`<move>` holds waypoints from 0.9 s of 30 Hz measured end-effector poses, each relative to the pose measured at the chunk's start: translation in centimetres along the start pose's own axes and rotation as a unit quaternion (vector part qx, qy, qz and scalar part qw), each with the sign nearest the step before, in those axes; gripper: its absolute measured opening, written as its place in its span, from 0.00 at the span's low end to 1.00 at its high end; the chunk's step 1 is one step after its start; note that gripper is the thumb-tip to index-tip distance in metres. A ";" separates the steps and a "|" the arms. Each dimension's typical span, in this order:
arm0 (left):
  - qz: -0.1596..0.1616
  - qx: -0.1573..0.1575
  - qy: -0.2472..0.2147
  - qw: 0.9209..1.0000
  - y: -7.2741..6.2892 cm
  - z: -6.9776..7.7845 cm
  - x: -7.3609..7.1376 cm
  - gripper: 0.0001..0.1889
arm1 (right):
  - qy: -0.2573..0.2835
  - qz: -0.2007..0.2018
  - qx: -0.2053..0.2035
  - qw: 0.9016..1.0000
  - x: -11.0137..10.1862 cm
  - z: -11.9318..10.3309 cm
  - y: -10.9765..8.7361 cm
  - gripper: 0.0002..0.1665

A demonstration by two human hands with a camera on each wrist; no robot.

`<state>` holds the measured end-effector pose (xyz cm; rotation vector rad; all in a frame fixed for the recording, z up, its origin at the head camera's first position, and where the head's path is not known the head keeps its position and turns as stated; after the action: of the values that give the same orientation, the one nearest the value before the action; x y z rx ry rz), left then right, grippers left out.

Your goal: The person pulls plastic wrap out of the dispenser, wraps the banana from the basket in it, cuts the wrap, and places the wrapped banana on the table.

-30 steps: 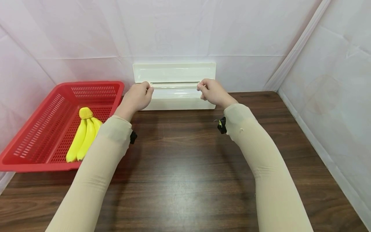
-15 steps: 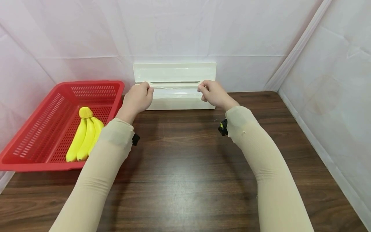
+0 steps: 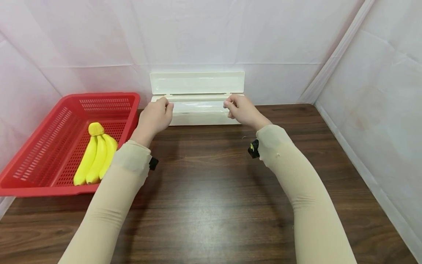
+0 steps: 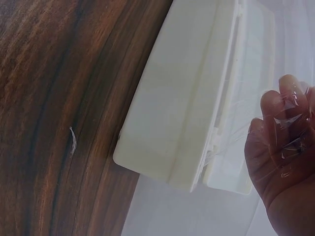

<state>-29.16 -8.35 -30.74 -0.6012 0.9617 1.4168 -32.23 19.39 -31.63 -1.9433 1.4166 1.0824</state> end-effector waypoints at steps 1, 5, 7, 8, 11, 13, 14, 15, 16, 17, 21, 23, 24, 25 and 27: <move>0.002 0.001 0.000 1.000 -0.1 0.0 0.0 0.17 | -0.002 0.000 0.002 1.000 0.0 0.0 0.0 0.20; 0.009 0.001 0.005 1.000 -0.4 0.0 0.0 0.17 | -0.006 0.003 0.002 1.000 0.1 0.0 -0.1 0.20; 0.012 -0.003 0.006 1.000 -0.5 0.0 0.1 0.18 | -0.007 0.005 0.001 1.000 0.1 -0.1 -0.1 0.20; 0.013 -0.005 0.006 1.000 -0.5 0.0 0.1 0.18 | -0.006 0.005 0.001 1.000 0.1 -0.2 -0.2 0.20; 0.019 -0.008 0.004 1.000 -0.7 -0.1 0.1 0.18 | -0.003 0.002 0.002 1.000 0.2 -0.5 -0.3 0.20; 0.024 -0.009 0.002 1.000 -0.8 -0.2 0.2 0.18 | -0.002 0.000 0.003 1.000 0.2 -0.6 -0.5 0.20; 0.026 -0.007 0.001 1.000 -0.8 -0.2 0.2 0.18 | -0.001 0.000 0.003 1.000 0.2 -0.6 -0.5 0.20; 0.029 -0.006 -0.001 1.000 -0.9 -0.2 0.2 0.18 | -0.001 -0.001 0.003 1.000 0.2 -0.6 -0.5 0.20; 0.031 -0.004 -0.002 1.000 -1.0 -0.3 0.3 0.18 | -0.001 0.000 0.003 1.000 0.2 -0.6 -0.5 0.19; 0.033 -0.002 -0.002 0.999 -1.0 -0.3 0.3 0.18 | -0.002 0.001 0.002 1.000 0.3 -0.6 -0.6 0.19; 0.040 0.001 -0.008 0.999 -1.3 -0.3 0.4 0.17 | -0.002 0.002 -0.001 1.000 0.3 -0.5 -0.7 0.19; 0.041 0.002 -0.012 0.999 -1.4 -0.3 0.4 0.17 | -0.003 0.004 -0.001 1.000 0.4 -0.5 -0.8 0.19; 0.040 0.002 -0.013 0.999 -1.5 -0.3 0.4 0.17 | -0.002 0.005 -0.002 1.000 0.5 -0.5 -0.8 0.18; 0.040 0.002 -0.015 0.999 -1.6 -0.3 0.4 0.17 | -0.002 0.007 -0.003 1.000 0.5 -0.5 -0.9 0.19; 0.039 0.002 -0.017 0.999 -1.7 -0.3 0.5 0.17 | -0.001 0.010 -0.006 1.000 0.7 -0.5 -1.0 0.19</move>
<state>-27.60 -8.56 -31.62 -0.5406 0.9695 1.4889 -31.00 18.99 -32.00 -1.9396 1.4352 1.1038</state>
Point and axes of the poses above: each hand's wrist, its own y-axis towards the middle knuckle, its own x-axis out of the palm, z = x × y, the point moved 2 cm from there along y, towards the middle knuckle, and after that the axes turned 8 degrees about -y, right-handed, at the moved point
